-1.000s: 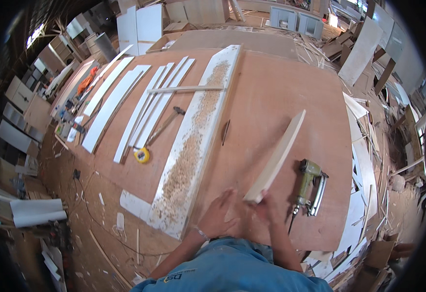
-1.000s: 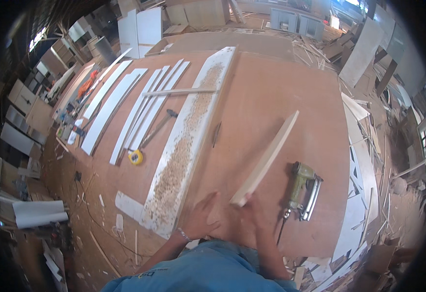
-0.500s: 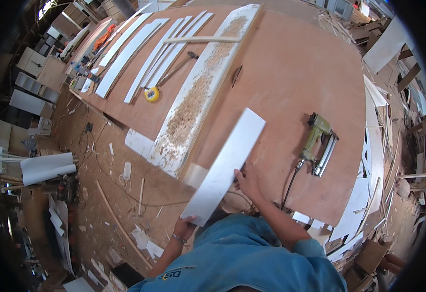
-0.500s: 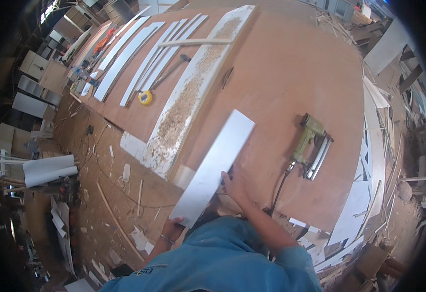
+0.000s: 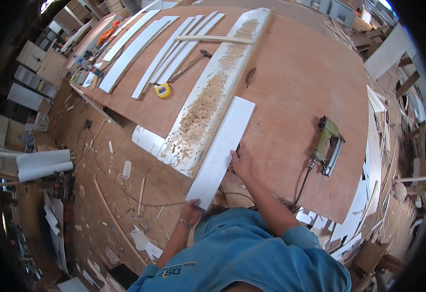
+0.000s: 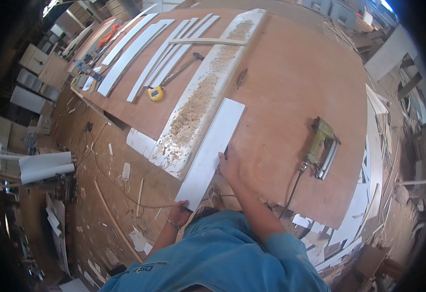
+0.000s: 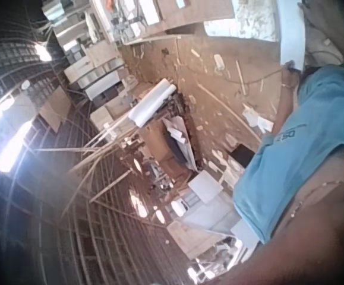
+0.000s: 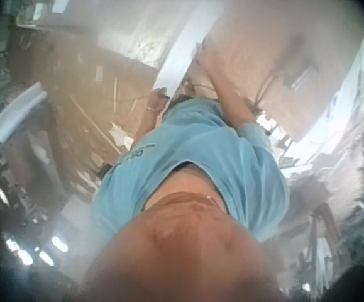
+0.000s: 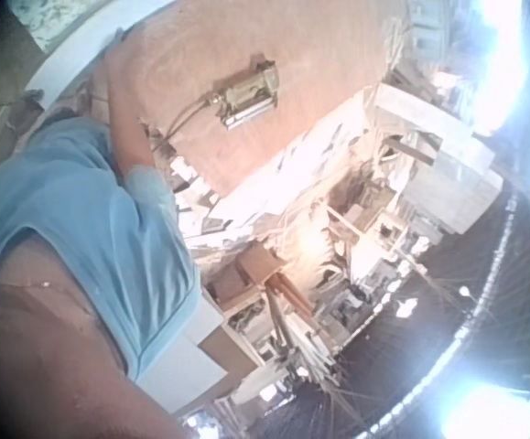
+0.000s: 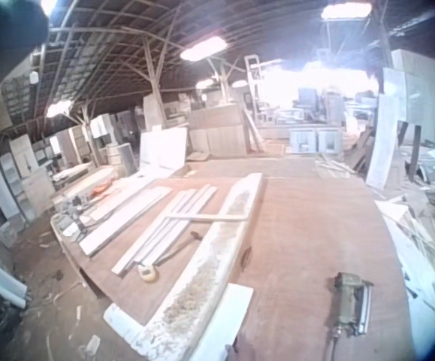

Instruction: The person arranges white rectangular wooden pieces on a workbench, measures them with a tape measure, and uses a hand saw to cut a piece. They then assemble the cut pieces into a rectangular frame structure on the table.

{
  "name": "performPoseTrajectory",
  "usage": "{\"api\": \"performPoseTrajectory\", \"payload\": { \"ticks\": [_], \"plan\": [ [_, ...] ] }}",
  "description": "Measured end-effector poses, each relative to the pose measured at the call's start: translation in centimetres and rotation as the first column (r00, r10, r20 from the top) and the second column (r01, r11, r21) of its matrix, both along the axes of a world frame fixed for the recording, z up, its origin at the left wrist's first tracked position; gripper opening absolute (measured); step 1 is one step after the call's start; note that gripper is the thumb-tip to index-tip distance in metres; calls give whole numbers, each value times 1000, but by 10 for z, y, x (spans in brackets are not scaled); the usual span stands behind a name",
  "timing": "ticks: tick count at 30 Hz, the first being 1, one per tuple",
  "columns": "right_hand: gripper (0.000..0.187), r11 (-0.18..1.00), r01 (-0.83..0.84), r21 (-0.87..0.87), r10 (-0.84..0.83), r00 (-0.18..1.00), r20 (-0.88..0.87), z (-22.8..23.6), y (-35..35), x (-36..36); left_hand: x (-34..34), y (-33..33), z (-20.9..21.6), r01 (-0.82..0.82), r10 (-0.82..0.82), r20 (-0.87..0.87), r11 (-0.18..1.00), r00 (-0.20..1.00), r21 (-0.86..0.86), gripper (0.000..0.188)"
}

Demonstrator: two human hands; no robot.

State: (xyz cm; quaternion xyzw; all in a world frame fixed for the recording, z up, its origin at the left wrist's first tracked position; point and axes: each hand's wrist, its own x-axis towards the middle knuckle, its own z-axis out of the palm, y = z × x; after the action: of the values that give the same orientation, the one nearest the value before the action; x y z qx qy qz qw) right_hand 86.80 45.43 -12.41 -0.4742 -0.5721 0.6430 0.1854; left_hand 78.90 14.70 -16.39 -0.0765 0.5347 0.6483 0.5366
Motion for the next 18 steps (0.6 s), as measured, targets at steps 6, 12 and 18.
{"api": "performPoseTrajectory", "payload": {
  "ticks": [6,12,18],
  "plan": [
    [68,996,59,71,-66,994,91,14,31,-10,11,17,38,402,-431,-13,851,902,-338,40],
    [66,994,104,36,-108,983,147,21,55,-21,14,53,45,347,-432,-193,867,881,-358,47],
    [64,980,164,110,-177,977,121,-3,83,-34,12,75,18,287,-376,-261,902,889,-323,48]
  ]
}}
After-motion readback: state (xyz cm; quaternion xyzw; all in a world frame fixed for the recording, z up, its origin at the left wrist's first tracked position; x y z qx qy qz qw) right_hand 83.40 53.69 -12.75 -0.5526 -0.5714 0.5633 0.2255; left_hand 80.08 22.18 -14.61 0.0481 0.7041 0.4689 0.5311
